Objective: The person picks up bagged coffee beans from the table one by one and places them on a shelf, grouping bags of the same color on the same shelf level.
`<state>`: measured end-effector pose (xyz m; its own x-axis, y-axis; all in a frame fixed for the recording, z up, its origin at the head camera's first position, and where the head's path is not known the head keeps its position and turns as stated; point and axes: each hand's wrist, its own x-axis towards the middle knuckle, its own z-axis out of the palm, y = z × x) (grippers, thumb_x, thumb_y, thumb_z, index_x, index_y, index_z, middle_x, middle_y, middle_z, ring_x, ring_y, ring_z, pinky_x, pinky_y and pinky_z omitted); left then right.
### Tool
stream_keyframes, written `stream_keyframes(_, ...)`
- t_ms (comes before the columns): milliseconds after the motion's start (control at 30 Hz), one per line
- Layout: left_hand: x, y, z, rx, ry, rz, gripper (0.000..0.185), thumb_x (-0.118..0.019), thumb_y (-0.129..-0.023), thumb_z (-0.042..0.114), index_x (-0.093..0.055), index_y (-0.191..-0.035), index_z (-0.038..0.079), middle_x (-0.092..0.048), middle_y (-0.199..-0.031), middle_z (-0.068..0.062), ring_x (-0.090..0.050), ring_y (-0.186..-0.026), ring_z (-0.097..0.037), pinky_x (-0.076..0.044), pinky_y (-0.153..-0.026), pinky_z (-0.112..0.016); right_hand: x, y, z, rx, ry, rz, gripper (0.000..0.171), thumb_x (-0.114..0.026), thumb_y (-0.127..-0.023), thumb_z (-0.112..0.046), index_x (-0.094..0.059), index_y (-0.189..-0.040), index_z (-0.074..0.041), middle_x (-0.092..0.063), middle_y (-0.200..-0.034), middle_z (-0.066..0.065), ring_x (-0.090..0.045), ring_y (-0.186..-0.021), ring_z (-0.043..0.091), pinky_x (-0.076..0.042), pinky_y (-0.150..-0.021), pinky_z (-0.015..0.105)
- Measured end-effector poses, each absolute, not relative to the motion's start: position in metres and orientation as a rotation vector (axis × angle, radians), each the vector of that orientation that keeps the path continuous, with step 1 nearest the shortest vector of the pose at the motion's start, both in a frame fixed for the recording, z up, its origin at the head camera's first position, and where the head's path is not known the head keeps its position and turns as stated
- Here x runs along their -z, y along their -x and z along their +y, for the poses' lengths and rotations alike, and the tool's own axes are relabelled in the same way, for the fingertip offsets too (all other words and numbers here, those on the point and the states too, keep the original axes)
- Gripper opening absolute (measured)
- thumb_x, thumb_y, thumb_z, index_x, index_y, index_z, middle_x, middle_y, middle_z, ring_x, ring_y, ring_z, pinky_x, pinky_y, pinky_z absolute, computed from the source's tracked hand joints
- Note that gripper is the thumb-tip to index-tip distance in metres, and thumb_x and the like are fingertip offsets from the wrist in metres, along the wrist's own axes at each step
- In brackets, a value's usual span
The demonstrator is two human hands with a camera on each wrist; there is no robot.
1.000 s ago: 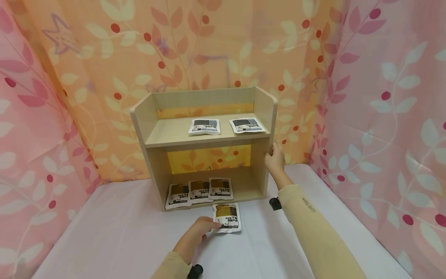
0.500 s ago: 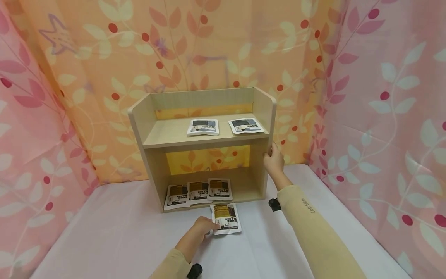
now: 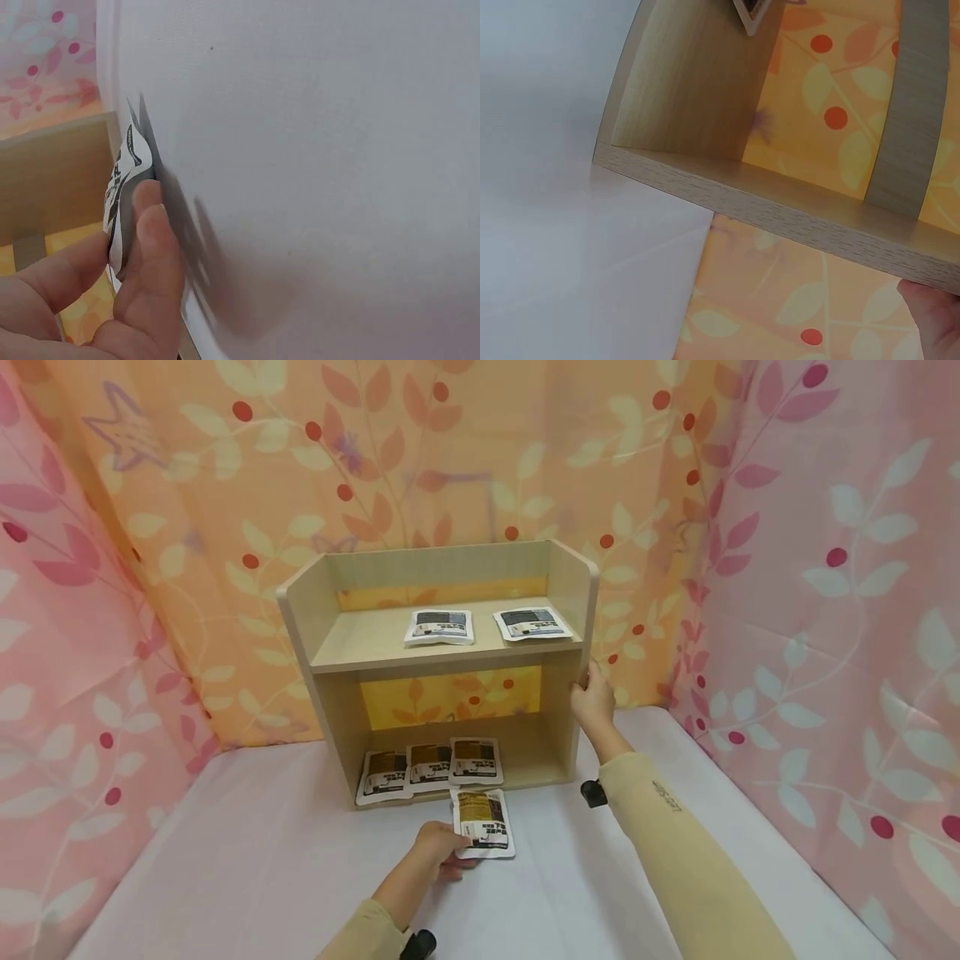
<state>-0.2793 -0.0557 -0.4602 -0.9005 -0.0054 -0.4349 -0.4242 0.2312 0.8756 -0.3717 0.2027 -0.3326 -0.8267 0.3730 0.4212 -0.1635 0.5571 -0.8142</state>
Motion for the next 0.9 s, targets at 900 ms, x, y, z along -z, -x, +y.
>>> stream_keyframes(900,0.444,0.282,-0.044,-1.986,0.247,2.059,0.031,-0.062,-0.091,-0.002,-0.049,-0.116,-0.013,-0.068,-0.094,-0.021,-0.071,-0.068,-0.024,-0.054,-0.051,-0.023,0.334,0.374,0.201,-1.239,0.175,-2.216,0.034,-0.055,-0.089,-0.003,-0.054,-0.124,-0.002,-0.065,-0.11,0.027,-0.058,-0.106,0.044,-0.042,-0.089,0.059)
